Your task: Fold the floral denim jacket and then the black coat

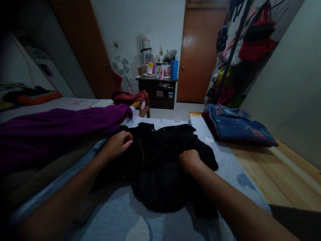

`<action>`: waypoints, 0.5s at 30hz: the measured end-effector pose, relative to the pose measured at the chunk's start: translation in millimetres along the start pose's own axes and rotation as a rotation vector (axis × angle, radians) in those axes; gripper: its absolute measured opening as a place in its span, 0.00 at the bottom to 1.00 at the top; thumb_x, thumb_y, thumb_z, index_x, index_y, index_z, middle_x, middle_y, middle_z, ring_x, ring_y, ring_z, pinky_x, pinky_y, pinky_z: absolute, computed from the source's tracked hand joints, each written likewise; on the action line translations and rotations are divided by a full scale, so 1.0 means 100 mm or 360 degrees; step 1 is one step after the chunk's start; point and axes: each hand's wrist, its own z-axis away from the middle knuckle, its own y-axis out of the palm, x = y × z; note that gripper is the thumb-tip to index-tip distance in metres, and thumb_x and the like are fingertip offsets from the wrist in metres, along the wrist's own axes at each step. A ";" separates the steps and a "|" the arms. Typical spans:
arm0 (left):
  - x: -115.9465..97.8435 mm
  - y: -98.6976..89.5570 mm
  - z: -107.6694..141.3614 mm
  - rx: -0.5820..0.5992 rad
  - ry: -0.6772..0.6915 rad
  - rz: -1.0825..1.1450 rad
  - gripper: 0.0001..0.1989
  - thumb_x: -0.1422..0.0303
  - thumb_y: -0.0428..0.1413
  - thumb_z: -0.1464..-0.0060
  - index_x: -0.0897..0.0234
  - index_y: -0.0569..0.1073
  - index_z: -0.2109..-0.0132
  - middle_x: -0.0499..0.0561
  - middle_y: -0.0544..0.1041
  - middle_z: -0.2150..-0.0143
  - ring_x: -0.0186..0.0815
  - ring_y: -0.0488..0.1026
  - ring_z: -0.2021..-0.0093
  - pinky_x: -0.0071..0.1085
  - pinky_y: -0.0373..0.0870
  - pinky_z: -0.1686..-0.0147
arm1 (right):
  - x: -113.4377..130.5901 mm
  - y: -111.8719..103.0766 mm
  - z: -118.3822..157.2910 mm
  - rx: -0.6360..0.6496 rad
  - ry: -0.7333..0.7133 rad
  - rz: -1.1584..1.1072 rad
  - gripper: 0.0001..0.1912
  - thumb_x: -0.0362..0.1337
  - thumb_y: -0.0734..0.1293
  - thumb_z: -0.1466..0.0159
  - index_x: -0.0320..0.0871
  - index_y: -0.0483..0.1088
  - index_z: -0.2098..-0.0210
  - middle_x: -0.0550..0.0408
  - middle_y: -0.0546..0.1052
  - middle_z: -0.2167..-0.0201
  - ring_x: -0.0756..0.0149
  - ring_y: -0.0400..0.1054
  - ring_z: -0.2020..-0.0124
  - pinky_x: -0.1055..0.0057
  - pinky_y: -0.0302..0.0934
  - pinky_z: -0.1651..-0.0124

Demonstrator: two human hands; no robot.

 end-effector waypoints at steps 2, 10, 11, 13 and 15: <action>-0.05 -0.05 0.35 0.0307 0.0059 0.0219 0.08 0.63 0.50 0.44 0.61 0.71 0.65 0.49 0.73 0.65 0.37 0.71 0.64 0.31 0.65 0.64 | 0.23 0.02 0.05 0.0050 -0.0053 0.0025 0.07 0.33 0.67 0.41 0.40 0.78 0.67 0.41 0.79 0.67 0.51 0.75 0.61 0.61 0.67 0.60; 0.09 0.16 1.07 0.0642 -0.0063 -0.0213 0.15 0.71 0.58 0.58 0.58 0.74 0.59 0.52 0.74 0.56 0.44 0.71 0.54 0.35 0.64 0.56 | 0.94 0.45 0.25 -0.0065 -0.0270 -0.0209 0.28 0.41 0.69 0.47 0.41 0.69 0.47 0.41 0.71 0.49 0.45 0.66 0.50 0.55 0.66 0.56; 0.09 0.18 1.09 0.0664 -0.0065 -0.0276 0.14 0.72 0.57 0.57 0.58 0.74 0.60 0.52 0.75 0.56 0.44 0.72 0.54 0.36 0.64 0.56 | 0.94 0.51 0.26 -0.0094 -0.0241 -0.0229 0.26 0.38 0.67 0.45 0.41 0.68 0.46 0.41 0.70 0.49 0.46 0.66 0.50 0.55 0.65 0.55; 0.07 0.22 1.09 0.0697 -0.0078 -0.0321 0.11 0.73 0.55 0.53 0.59 0.75 0.61 0.52 0.76 0.57 0.43 0.73 0.54 0.35 0.64 0.56 | 0.91 0.61 0.26 -0.0180 -0.0184 -0.0283 0.24 0.30 0.62 0.43 0.42 0.67 0.46 0.42 0.70 0.48 0.49 0.65 0.49 0.57 0.64 0.54; 0.04 0.23 1.08 0.0688 -0.0118 -0.0244 0.09 0.72 0.52 0.49 0.59 0.74 0.61 0.52 0.77 0.58 0.41 0.74 0.56 0.32 0.65 0.58 | 0.86 0.68 0.26 -0.0255 -0.0120 -0.0370 0.23 0.25 0.58 0.42 0.41 0.69 0.49 0.42 0.72 0.50 0.52 0.66 0.50 0.60 0.63 0.53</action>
